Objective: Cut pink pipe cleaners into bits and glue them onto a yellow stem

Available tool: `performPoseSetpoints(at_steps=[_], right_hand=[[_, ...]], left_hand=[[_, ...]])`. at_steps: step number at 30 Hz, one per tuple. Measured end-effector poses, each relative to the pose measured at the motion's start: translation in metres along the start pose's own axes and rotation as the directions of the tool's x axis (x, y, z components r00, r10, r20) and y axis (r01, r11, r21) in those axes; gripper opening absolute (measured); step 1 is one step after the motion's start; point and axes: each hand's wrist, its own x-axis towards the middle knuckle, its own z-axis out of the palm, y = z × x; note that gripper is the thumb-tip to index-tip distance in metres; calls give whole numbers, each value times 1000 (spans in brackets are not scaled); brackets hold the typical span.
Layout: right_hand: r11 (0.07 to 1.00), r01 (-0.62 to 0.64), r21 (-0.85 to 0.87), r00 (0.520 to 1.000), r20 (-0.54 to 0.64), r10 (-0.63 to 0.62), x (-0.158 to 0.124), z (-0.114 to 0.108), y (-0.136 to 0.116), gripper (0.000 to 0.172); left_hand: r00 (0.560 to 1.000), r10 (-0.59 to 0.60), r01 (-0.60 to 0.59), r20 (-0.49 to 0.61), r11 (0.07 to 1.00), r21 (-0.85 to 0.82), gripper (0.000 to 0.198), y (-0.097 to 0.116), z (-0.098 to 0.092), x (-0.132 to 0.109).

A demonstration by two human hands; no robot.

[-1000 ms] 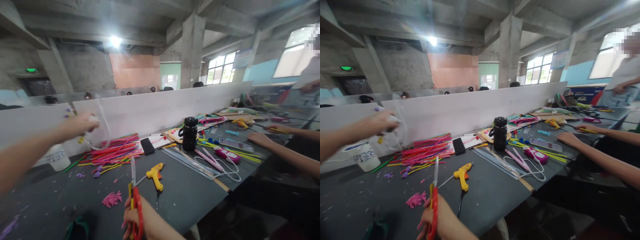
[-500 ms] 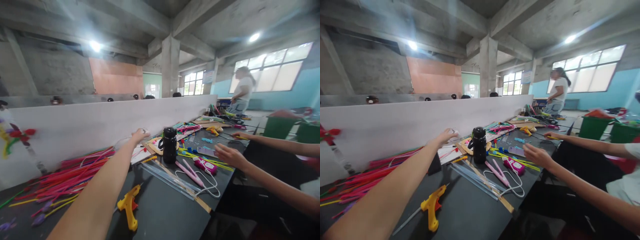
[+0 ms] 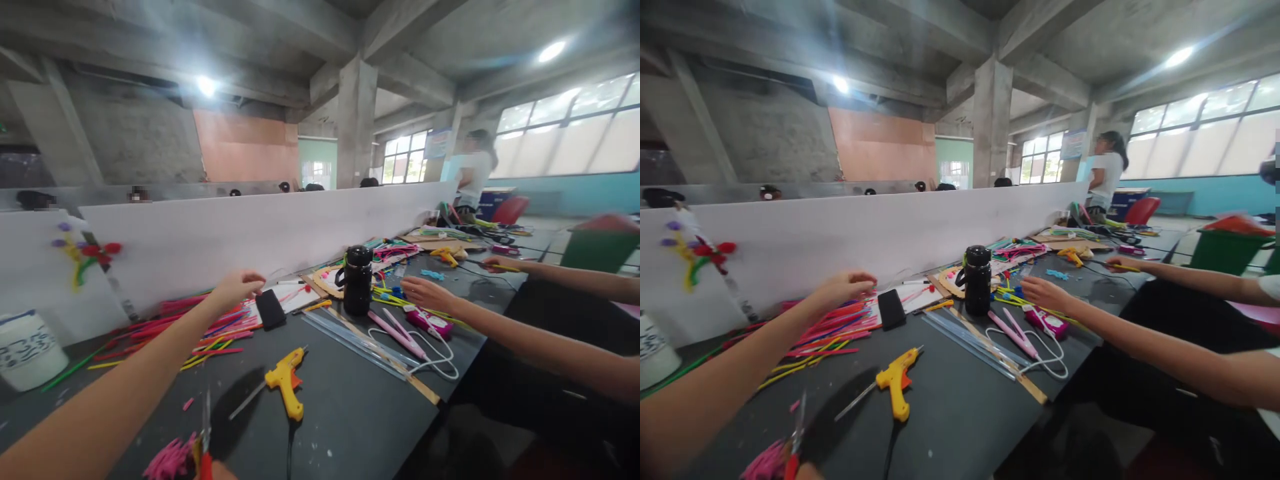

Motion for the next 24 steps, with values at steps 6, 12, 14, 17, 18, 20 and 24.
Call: performPoseSetpoints(at_steps=[6, 12, 14, 17, 18, 20, 24], right_hand=[[980, -159, 119, 983, 113, 145, 18, 154, 39, 22], [982, -12, 187, 998, 64, 0, 33, 135, 38, 32], [989, 33, 147, 997, 63, -43, 38, 132, 31, 33], [995, 88, 56, 995, 34, -90, 44, 137, 23, 31], [994, 102, 27, 995, 20, -102, 46, 140, 22, 29], [993, 117, -22, 993, -2, -117, 49, 147, 24, 25], [990, 118, -77, 993, 15, -118, 54, 158, 31, 19]], left_hand=[[995, -46, 32, -86, 987, -159, 23, -51, -26, -140], [953, -298, 287, 52, 836, -468, 26, -106, 9, -209], [944, -314, 318, 101, 785, -531, 28, -111, 19, -208], [949, -295, 301, 109, 753, -586, 30, -117, 26, -196], [950, -295, 294, 100, 745, -599, 31, -120, 27, -193], [947, -310, 293, 85, 724, -624, 32, -128, 30, -189], [932, -354, 324, 80, 712, -623, 29, -142, 32, -193]])
